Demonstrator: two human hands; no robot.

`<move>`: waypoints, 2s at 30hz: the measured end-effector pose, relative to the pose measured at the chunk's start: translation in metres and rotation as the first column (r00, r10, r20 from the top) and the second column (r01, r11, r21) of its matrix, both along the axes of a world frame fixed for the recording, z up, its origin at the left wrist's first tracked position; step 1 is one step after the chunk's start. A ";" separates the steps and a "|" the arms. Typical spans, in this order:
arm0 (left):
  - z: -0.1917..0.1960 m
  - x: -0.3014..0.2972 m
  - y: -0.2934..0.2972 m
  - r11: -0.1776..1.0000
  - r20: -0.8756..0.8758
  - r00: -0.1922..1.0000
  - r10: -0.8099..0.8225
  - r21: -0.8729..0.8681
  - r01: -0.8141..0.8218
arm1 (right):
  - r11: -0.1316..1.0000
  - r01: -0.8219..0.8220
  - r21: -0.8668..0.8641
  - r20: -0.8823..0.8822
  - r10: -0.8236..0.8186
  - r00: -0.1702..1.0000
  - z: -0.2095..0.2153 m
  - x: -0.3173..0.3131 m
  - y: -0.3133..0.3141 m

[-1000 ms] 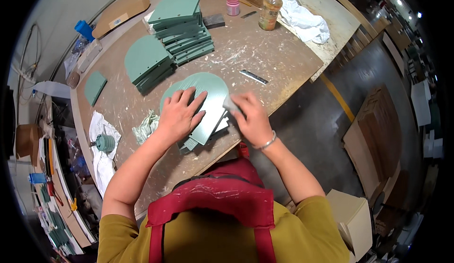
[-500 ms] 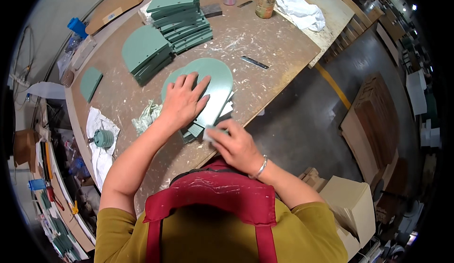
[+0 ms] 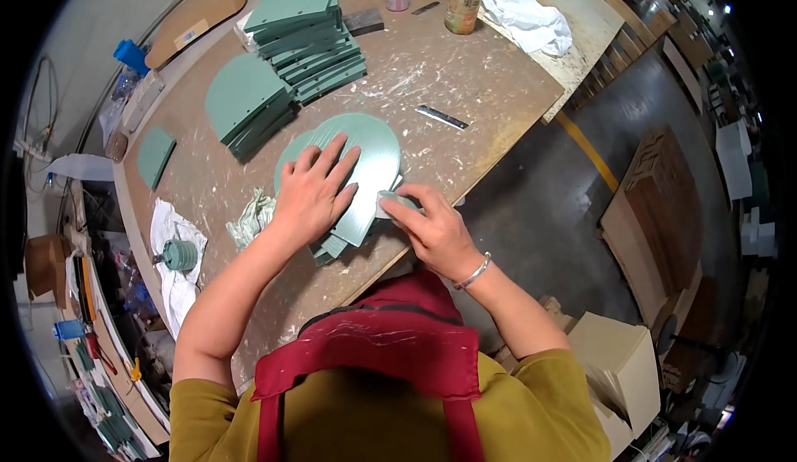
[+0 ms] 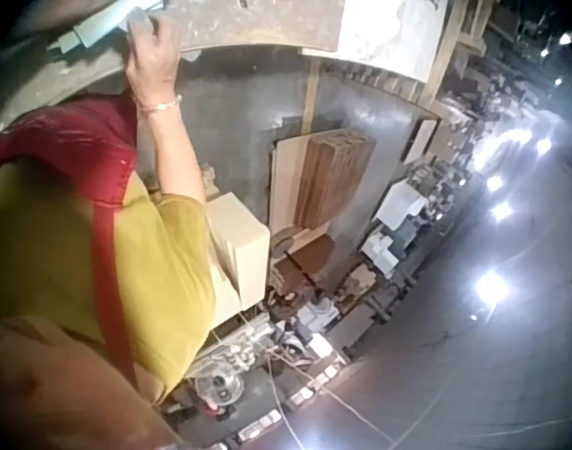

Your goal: The person sands the edges of green wooden plates using a sanding block and wipes them with a cloth. They pick up the plates one at a time from a stack, sand the curved edges, wipe away dust, and place them into a new stack.

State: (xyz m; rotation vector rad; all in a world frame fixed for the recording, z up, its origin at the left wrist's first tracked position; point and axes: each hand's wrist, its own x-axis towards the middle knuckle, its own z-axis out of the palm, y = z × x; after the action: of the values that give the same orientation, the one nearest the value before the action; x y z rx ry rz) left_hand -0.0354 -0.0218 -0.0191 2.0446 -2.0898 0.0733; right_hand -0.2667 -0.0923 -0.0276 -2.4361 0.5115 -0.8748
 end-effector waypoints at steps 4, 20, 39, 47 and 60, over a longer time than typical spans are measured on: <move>0.003 -0.001 -0.002 1.000 -0.004 1.000 0.004 0.024 -0.004 | 0.999 -0.047 -0.009 -0.047 0.046 0.998 -0.007 -0.003 -0.046; 0.008 0.000 -0.003 0.998 -0.010 0.999 0.040 0.050 -0.039 | 0.993 -0.102 -0.060 -0.016 0.101 0.995 0.009 0.013 -0.115; 0.007 -0.001 -0.005 0.998 -0.023 0.999 0.035 0.051 -0.034 | 0.979 -0.156 -0.131 -0.040 0.152 0.988 -0.002 0.014 -0.101; 0.008 -0.001 -0.005 0.998 -0.028 0.999 0.017 0.064 -0.015 | 0.988 -0.143 -0.055 -0.096 0.137 0.986 0.004 0.013 -0.104; 0.011 -0.001 -0.006 0.998 -0.016 1.000 0.008 0.068 -0.007 | 0.984 -0.151 0.091 -0.109 0.160 0.981 0.014 0.054 -0.149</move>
State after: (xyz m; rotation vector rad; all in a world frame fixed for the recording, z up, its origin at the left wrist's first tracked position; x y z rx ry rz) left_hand -0.0368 -0.0282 -0.0082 2.0846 -2.1020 -0.0134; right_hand -0.2127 -0.2409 -0.0135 -2.4228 0.3836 -0.6382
